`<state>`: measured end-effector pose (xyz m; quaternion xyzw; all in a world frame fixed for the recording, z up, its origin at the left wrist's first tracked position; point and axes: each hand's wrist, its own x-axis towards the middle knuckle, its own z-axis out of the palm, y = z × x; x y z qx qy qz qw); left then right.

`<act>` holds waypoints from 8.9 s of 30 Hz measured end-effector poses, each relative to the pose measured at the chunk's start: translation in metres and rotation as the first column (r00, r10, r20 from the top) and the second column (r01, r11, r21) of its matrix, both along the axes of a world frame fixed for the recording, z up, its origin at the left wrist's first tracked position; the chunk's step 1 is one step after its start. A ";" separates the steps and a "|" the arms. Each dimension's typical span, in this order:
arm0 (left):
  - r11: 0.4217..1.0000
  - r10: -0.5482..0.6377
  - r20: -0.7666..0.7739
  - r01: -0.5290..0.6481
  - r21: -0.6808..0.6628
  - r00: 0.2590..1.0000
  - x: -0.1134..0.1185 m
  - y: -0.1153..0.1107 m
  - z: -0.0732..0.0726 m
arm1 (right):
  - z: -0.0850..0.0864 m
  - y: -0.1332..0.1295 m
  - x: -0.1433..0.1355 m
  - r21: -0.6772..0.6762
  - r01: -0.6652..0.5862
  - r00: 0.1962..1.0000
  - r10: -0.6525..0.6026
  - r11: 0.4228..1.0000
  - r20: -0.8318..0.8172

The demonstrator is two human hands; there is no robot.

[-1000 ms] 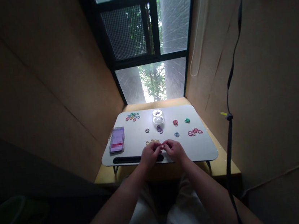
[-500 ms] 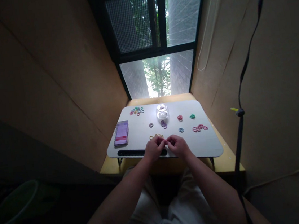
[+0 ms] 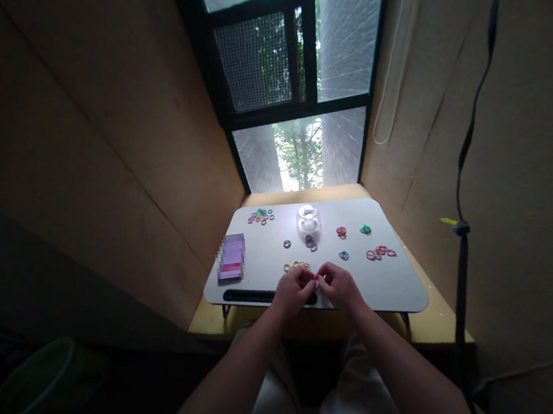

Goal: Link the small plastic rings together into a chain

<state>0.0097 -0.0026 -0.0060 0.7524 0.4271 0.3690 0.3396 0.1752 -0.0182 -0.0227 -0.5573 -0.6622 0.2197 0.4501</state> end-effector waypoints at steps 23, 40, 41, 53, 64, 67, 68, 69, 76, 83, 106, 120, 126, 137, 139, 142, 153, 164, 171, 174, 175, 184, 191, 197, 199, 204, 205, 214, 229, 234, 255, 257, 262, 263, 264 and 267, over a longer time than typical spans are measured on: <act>0.999 0.036 -0.077 -0.035 0.024 0.996 0.001 0.001 -0.005 | 0.004 0.000 -0.002 -0.011 -0.099 0.995 0.099 0.995 -0.004; 0.991 0.130 -0.099 -0.128 0.024 0.987 0.002 0.002 -0.005 | 0.003 -0.004 -0.002 0.000 -0.131 0.991 0.131 0.991 0.030; 0.991 0.132 -0.099 -0.131 0.020 0.986 0.003 0.002 -0.005 | 0.003 -0.004 -0.002 -0.001 -0.132 0.991 0.132 0.991 0.036; 0.997 0.076 -0.046 -0.076 0.007 0.996 0.002 0.001 -0.002 | 0.002 -0.002 -0.002 -0.002 -0.089 0.996 0.089 0.996 0.028; 0.996 0.082 -0.010 -0.081 0.030 0.997 0.003 0.002 -0.003 | 0.005 -0.003 -0.001 -0.004 -0.086 0.996 0.086 0.996 0.023; 0.997 0.076 -0.021 -0.076 0.005 0.997 0.003 0.000 -0.002 | 0.004 -0.003 -0.002 -0.001 -0.046 0.998 0.046 0.999 0.035; 0.997 0.075 -0.023 -0.075 0.003 0.997 0.003 0.000 -0.002 | 0.004 -0.003 -0.003 0.002 -0.036 0.999 0.036 0.999 0.038; 0.997 0.075 -0.023 -0.075 0.005 0.997 0.002 -0.001 -0.002 | 0.004 -0.003 -0.003 0.005 -0.027 0.999 0.027 1.000 0.041; 0.999 0.048 0.007 -0.048 -0.020 0.999 0.000 0.000 -0.003 | 0.002 -0.002 -0.003 0.002 -0.004 0.998 0.004 1.000 0.060; 0.999 0.039 0.012 -0.039 -0.018 0.999 0.001 -0.002 0.000 | -0.001 0.000 -0.003 0.009 0.011 0.996 -0.011 1.000 0.085; 0.998 0.059 -0.038 -0.059 0.011 0.998 0.000 -0.002 0.000 | 0.001 -0.004 -0.002 0.025 -0.065 0.996 0.063 0.998 0.060; 0.993 0.119 -0.093 -0.117 0.019 0.989 0.002 0.001 -0.005 | 0.009 -0.006 -0.002 0.023 -0.137 0.990 0.136 0.990 0.020; 0.995 0.089 -0.084 -0.085 0.044 0.992 0.001 0.000 -0.004 | 0.009 -0.007 -0.003 0.009 -0.100 0.994 0.100 0.995 0.042; 0.998 0.017 -0.061 -0.013 0.056 0.998 -0.003 -0.002 -0.001 | 0.004 -0.005 -0.005 0.017 -0.022 0.995 0.020 1.000 0.101; 0.999 0.018 -0.047 -0.016 0.044 0.999 -0.003 -0.002 -0.001 | 0.004 -0.005 -0.005 0.018 -0.015 0.995 0.013 1.000 0.102; 1.000 0.021 -0.031 -0.020 0.024 0.999 -0.002 -0.003 -0.002 | 0.004 -0.005 -0.005 0.029 -0.015 0.994 0.012 0.999 0.108; 0.999 -0.043 -0.011 0.043 0.009 0.999 -0.003 -0.004 0.002 | 0.002 -0.005 -0.004 0.054 0.001 0.995 -0.006 0.999 0.098; 0.999 -0.028 -0.018 0.029 0.041 0.999 -0.001 -0.002 0.000 | 0.004 -0.006 -0.005 0.056 0.003 0.996 -0.008 0.998 0.090; 0.999 0.024 -0.034 -0.022 0.033 0.999 0.000 -0.002 0.002 | 0.005 -0.009 -0.005 0.042 -0.031 0.997 0.028 0.999 0.076; 0.999 0.036 -0.047 -0.035 0.018 0.998 0.001 -0.002 0.001 | 0.007 -0.009 -0.004 0.040 -0.049 0.997 0.047 0.998 0.060; 0.999 0.040 -0.053 -0.039 0.014 0.998 0.001 -0.001 0.001 | 0.007 -0.009 -0.004 0.040 -0.050 0.997 0.048 0.998 0.061; 1.000 0.024 0.015 -0.024 0.002 1.000 0.000 0.000 -0.001 | 0.005 -0.007 -0.006 0.035 0.004 0.997 -0.007 0.999 0.072; 0.999 -0.024 0.092 0.028 -0.043 0.995 0.000 0.002 -0.005 | 0.004 -0.006 -0.005 0.031 0.028 0.996 -0.031 0.999 0.086; 0.996 -0.053 0.132 0.063 -0.070 0.990 0.000 0.005 -0.013 | 0.004 -0.007 -0.005 0.029 0.044 0.994 -0.046 0.999 0.099; 0.997 -0.047 0.110 0.054 -0.060 0.993 -0.001 0.005 -0.013 | 0.004 -0.007 -0.005 0.034 0.050 0.994 -0.053 0.998 0.095; 0.999 -0.019 0.067 0.022 -0.045 0.998 -0.001 0.003 -0.008 | 0.004 -0.006 -0.005 0.045 0.046 0.993 -0.051 0.998 0.110; 0.999 -0.017 0.060 0.019 -0.043 0.998 -0.001 0.003 -0.007 | 0.004 -0.005 -0.005 0.050 0.040 0.993 -0.046 0.998 0.113; 0.999 0.035 0.027 -0.035 -0.032 0.999 0.001 0.003 -0.007 | 0.007 -0.009 -0.006 0.057 0.025 0.995 -0.030 0.998 0.095; 0.999 0.016 0.044 -0.014 -0.051 0.999 0.001 0.006 -0.012 | 0.009 -0.009 -0.005 0.035 0.029 0.996 -0.032 0.999 0.081; 0.999 0.019 0.036 -0.017 -0.049 0.999 0.001 0.007 -0.014 | 0.008 -0.008 -0.005 0.024 0.034 0.997 -0.036 0.999 0.062; 0.993 0.043 0.102 -0.031 -0.115 0.994 0.002 0.006 -0.016 | 0.003 -0.007 -0.003 0.082 -0.030 0.998 0.025 0.996 0.061; 0.994 0.044 0.092 -0.035 -0.101 0.995 0.002 0.006 -0.016 | 0.004 -0.008 -0.003 0.085 -0.037 0.996 0.031 0.996 0.078; 0.997 0.063 0.013 -0.063 -0.039 0.998 0.002 0.006 -0.015 | 0.007 -0.009 -0.004 0.080 -0.035 0.997 0.029 0.996 0.077; 0.997 0.071 -0.005 -0.071 -0.027 0.997 0.001 0.006 -0.014 | 0.008 -0.010 -0.005 0.076 -0.039 0.997 0.033 0.996 0.069; 0.997 0.078 -0.020 -0.078 -0.015 0.997 0.001 0.006 -0.014 | 0.008 -0.010 -0.005 0.075 -0.043 0.997 0.039 0.996 0.062; 0.995 0.095 -0.052 -0.094 0.014 0.994 0.001 0.006 -0.012 | 0.008 -0.010 -0.005 0.081 -0.053 0.997 0.049 0.995 0.055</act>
